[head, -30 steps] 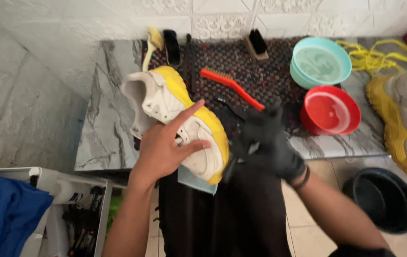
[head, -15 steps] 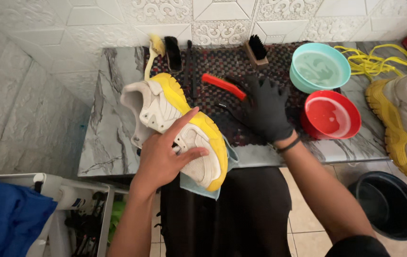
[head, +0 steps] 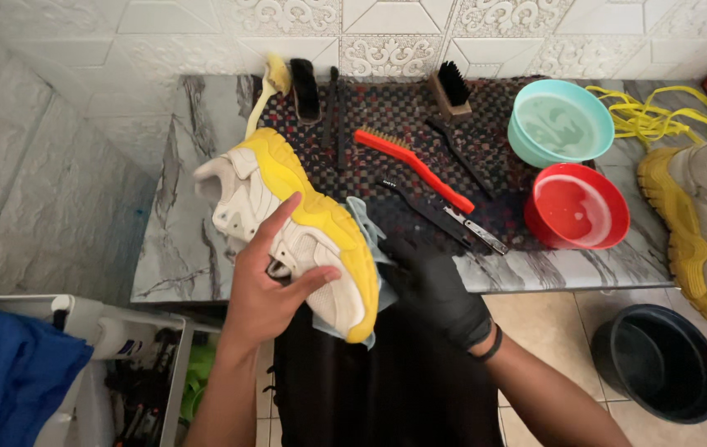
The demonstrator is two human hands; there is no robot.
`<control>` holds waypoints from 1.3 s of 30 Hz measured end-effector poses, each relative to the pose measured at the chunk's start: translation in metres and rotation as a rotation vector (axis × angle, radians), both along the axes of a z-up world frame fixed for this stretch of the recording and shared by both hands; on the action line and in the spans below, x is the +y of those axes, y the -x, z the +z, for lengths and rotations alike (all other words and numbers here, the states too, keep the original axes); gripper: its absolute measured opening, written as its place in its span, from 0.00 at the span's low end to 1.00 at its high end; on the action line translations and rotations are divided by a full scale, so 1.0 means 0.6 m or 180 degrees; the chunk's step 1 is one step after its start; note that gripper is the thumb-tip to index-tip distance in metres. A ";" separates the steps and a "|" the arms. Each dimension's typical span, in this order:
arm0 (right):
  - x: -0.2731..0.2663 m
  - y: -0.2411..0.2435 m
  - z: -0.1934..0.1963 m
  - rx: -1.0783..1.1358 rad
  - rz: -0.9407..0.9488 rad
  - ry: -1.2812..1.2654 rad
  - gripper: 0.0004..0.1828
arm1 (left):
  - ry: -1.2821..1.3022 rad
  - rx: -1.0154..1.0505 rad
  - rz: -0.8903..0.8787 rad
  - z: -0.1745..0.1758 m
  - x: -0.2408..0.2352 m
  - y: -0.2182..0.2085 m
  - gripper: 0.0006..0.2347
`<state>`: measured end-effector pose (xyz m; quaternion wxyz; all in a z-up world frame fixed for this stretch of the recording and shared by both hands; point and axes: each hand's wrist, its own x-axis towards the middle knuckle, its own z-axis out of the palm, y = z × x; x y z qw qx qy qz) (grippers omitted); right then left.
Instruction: The person cleans a white and yellow sneaker by scrubbing the sole and upper with a brush and wiping it with a cloth. They repeatedly dip the brush into a red bowl of soapy water and wipe the shoe with a grey cloth.
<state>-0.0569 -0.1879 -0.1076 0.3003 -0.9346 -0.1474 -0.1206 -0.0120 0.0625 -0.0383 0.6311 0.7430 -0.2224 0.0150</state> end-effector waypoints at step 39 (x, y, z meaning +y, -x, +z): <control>0.024 0.077 0.118 -0.1033 -0.0940 -0.2581 0.30 | -0.0959 -0.0373 0.0488 0.007 -0.047 -0.001 0.33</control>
